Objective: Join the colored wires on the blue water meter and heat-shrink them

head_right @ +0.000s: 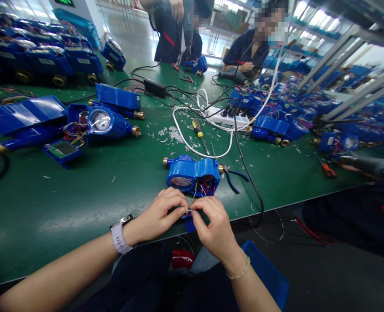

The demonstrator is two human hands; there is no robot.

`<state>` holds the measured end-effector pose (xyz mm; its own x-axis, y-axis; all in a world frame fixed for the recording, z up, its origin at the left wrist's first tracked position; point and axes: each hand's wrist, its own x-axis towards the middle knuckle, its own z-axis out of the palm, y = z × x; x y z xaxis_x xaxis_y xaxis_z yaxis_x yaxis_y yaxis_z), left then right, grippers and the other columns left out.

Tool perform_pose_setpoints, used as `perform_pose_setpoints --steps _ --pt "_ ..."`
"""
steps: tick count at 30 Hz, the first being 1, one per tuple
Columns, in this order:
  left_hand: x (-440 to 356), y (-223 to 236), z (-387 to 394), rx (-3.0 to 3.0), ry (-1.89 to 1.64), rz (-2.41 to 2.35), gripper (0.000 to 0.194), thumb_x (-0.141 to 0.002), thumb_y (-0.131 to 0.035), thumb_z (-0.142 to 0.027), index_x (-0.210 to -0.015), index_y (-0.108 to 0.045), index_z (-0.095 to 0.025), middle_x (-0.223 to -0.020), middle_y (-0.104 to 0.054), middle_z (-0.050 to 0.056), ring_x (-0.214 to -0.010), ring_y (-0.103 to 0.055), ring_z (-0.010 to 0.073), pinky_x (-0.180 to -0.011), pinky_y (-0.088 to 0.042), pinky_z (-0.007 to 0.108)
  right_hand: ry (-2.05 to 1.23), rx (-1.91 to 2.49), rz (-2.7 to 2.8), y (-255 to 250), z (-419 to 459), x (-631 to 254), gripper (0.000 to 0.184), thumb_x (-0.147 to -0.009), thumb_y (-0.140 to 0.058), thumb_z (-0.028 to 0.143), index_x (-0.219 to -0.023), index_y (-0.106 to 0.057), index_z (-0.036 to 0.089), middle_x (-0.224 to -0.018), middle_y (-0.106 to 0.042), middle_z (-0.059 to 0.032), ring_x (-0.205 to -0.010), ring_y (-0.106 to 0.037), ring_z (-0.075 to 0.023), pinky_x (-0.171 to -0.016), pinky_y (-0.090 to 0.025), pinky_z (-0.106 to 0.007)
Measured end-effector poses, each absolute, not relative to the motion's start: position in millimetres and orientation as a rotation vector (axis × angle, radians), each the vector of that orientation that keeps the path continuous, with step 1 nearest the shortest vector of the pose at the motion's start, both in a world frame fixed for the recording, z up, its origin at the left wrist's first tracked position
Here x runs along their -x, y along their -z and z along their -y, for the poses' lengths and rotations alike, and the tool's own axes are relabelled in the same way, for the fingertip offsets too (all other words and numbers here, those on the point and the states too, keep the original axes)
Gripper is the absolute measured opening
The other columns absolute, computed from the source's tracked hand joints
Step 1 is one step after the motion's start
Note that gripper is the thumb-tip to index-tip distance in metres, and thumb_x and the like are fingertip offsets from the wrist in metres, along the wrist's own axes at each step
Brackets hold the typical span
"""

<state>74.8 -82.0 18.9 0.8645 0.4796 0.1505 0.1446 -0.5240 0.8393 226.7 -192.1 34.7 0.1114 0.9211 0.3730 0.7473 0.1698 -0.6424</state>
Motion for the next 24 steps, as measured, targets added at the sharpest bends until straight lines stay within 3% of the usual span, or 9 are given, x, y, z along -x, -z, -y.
perform_pose_setpoints --steps 15,24 --pt "-75 -18 81 -2.108 -0.454 -0.452 0.017 -0.094 -0.048 -0.022 -0.081 -0.058 -0.019 -0.089 -0.062 0.001 -0.089 -0.051 0.0181 -0.081 -0.034 0.034 -0.286 1.716 1.798 -42 188 -227 0.015 -0.094 -0.045 0.014 -0.081 -0.051 0.019 -0.078 -0.056 -0.0028 -0.076 -0.049 -0.0197 -0.075 -0.035 -0.035" --pt "-76 -18 80 -2.093 -0.452 -0.467 0.019 -0.095 -0.046 -0.024 -0.080 -0.057 -0.019 -0.089 -0.063 0.001 -0.089 -0.052 0.0181 -0.082 -0.034 0.034 -0.255 1.751 1.811 -48 185 -231 0.015 -0.095 -0.043 0.015 -0.085 -0.053 0.018 -0.080 -0.057 -0.0040 -0.077 -0.052 -0.0203 -0.072 -0.038 -0.034"
